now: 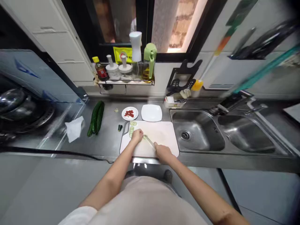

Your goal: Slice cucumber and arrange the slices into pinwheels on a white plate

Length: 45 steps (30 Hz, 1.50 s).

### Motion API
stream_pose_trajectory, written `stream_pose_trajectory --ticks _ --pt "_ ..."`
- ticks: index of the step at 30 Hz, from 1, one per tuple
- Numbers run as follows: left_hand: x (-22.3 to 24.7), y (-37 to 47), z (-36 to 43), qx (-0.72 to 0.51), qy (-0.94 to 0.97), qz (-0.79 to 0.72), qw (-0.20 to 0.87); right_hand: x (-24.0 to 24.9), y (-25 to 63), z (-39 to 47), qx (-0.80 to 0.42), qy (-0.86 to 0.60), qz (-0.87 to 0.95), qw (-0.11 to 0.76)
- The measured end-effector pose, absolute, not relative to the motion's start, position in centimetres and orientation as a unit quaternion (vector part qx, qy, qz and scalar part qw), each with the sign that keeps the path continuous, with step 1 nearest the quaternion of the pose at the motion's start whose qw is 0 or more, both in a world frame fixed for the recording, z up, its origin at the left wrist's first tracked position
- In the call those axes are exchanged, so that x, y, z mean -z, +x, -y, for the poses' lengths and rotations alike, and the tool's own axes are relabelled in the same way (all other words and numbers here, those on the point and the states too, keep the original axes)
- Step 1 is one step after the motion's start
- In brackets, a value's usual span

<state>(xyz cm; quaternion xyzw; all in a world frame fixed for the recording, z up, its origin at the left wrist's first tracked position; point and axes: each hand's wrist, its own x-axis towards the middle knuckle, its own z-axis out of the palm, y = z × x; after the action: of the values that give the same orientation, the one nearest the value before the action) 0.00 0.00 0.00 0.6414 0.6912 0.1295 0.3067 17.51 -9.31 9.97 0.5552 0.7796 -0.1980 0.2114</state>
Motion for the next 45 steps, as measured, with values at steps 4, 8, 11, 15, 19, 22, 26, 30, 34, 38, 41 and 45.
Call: stream_pose_trajectory --ticks 4,8,11,15,19,22,26,30,34,38,41,45 --pt "-0.1 0.0 0.0 -0.129 0.639 -0.692 0.31 -9.5 17.4 9.0 0.199 0.565 -0.773 0.207" --pt "-0.2 0.0 0.0 -0.129 0.631 -0.695 0.32 -8.8 17.5 8.8 0.188 0.568 -0.776 0.201" --pt "-0.3 0.0 0.0 -0.135 0.625 -0.696 0.326 -8.6 17.6 8.7 0.17 0.565 -0.783 0.197" --pt "-0.3 0.0 0.1 -0.143 0.622 -0.695 0.332 -8.9 17.8 8.4 0.163 0.554 -0.791 0.202" --pt "-0.4 0.0 0.1 -0.146 0.619 -0.697 0.331 -9.3 17.9 8.0 0.162 0.55 -0.792 0.209" --pt "-0.4 0.0 0.1 -0.146 0.619 -0.698 0.328 -9.3 18.0 7.9 0.171 0.548 -0.791 0.213" --pt "-0.2 -0.1 0.0 -0.145 0.616 -0.701 0.33 -9.4 18.3 8.0 0.186 0.549 -0.785 0.218" --pt "0.0 -0.1 0.0 -0.145 0.616 -0.7 0.332 -9.4 18.4 8.3 0.204 0.553 -0.776 0.224" --pt "-0.1 -0.1 0.1 -0.145 0.617 -0.699 0.331 -9.1 18.2 8.3 0.205 0.559 -0.773 0.219" --pt "-0.3 -0.1 0.1 -0.145 0.618 -0.697 0.334 -8.7 18.4 8.4 0.202 0.56 -0.775 0.212" --pt "-0.3 -0.1 0.1 -0.146 0.615 -0.7 0.334 -8.5 18.5 8.5 0.198 0.558 -0.778 0.212" --pt "-0.4 -0.1 0.1 -0.142 0.612 -0.702 0.335 -8.5 18.3 8.4 0.201 0.562 -0.775 0.208"
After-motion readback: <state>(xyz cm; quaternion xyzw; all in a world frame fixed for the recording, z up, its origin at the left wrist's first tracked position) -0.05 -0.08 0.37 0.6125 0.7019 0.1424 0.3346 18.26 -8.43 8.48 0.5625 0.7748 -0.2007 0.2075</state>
